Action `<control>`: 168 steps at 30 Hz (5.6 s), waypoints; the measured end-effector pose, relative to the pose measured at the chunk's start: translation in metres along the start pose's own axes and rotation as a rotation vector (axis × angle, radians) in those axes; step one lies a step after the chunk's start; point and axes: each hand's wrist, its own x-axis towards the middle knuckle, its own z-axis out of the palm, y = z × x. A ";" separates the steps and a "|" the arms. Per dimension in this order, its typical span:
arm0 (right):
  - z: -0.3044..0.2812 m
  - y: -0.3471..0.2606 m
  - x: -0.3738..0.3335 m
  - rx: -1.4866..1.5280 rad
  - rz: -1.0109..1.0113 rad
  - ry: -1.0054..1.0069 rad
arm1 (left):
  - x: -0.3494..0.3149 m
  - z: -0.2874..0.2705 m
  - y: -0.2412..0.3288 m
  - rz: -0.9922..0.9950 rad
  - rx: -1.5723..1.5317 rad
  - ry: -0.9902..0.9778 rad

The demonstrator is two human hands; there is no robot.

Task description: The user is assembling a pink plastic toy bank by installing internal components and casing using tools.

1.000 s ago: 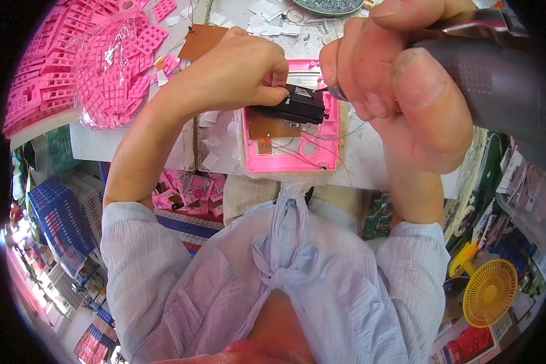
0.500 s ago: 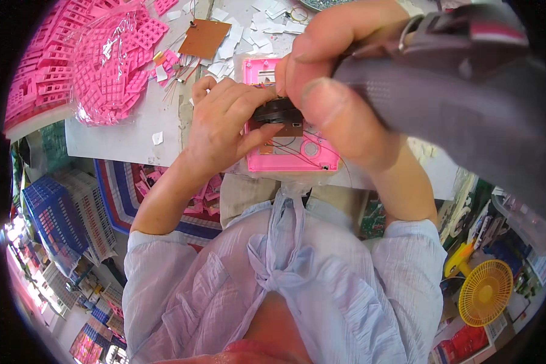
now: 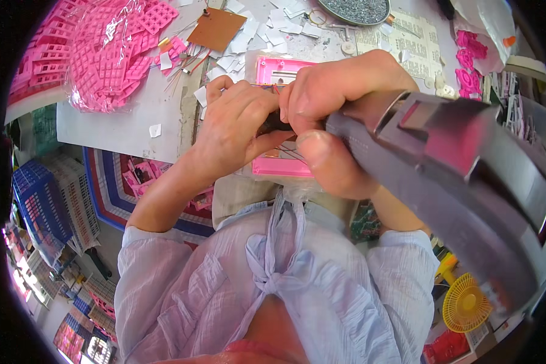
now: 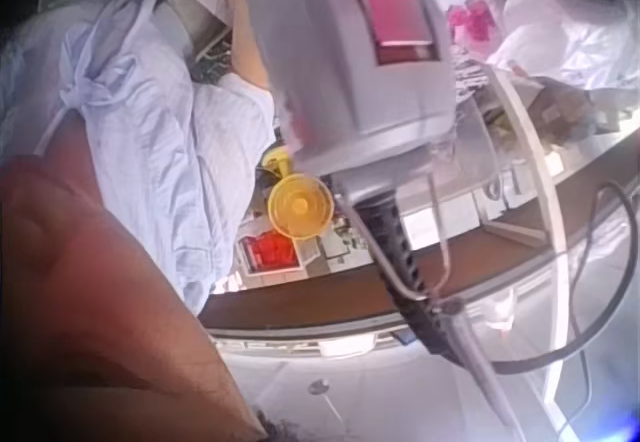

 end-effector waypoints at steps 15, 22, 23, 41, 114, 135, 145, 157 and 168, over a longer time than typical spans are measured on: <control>-0.047 0.002 -0.006 -0.334 0.317 -0.195 | -0.006 -0.001 0.005 -0.034 0.145 0.001; -0.065 0.010 -0.038 -0.936 0.127 -0.418 | -0.008 -0.002 -0.001 -0.176 -0.067 -0.021; -0.066 0.010 -0.035 -0.910 0.161 -0.379 | -0.009 -0.002 -0.001 -0.244 -0.133 0.015; -0.072 0.027 -0.017 -1.091 0.116 -0.331 | 0.000 0.006 0.020 -0.290 0.169 -0.117; -0.057 0.046 0.011 0.018 0.019 0.211 | 0.055 0.026 0.003 -0.200 0.254 -0.178; -0.355 -0.009 -0.086 -1.744 0.612 0.085 | -0.088 -0.242 0.063 -0.536 0.719 -0.664; -0.118 -0.024 -0.055 -0.229 0.763 0.079 | 0.013 -0.038 0.053 -0.545 -0.419 -0.237; -0.032 -0.013 -0.072 -0.916 0.324 0.098 | 0.009 0.008 0.053 -0.860 -0.778 -0.437; -0.046 0.013 -0.053 -1.276 0.468 -0.448 | -0.012 0.015 0.043 -0.002 0.099 -0.473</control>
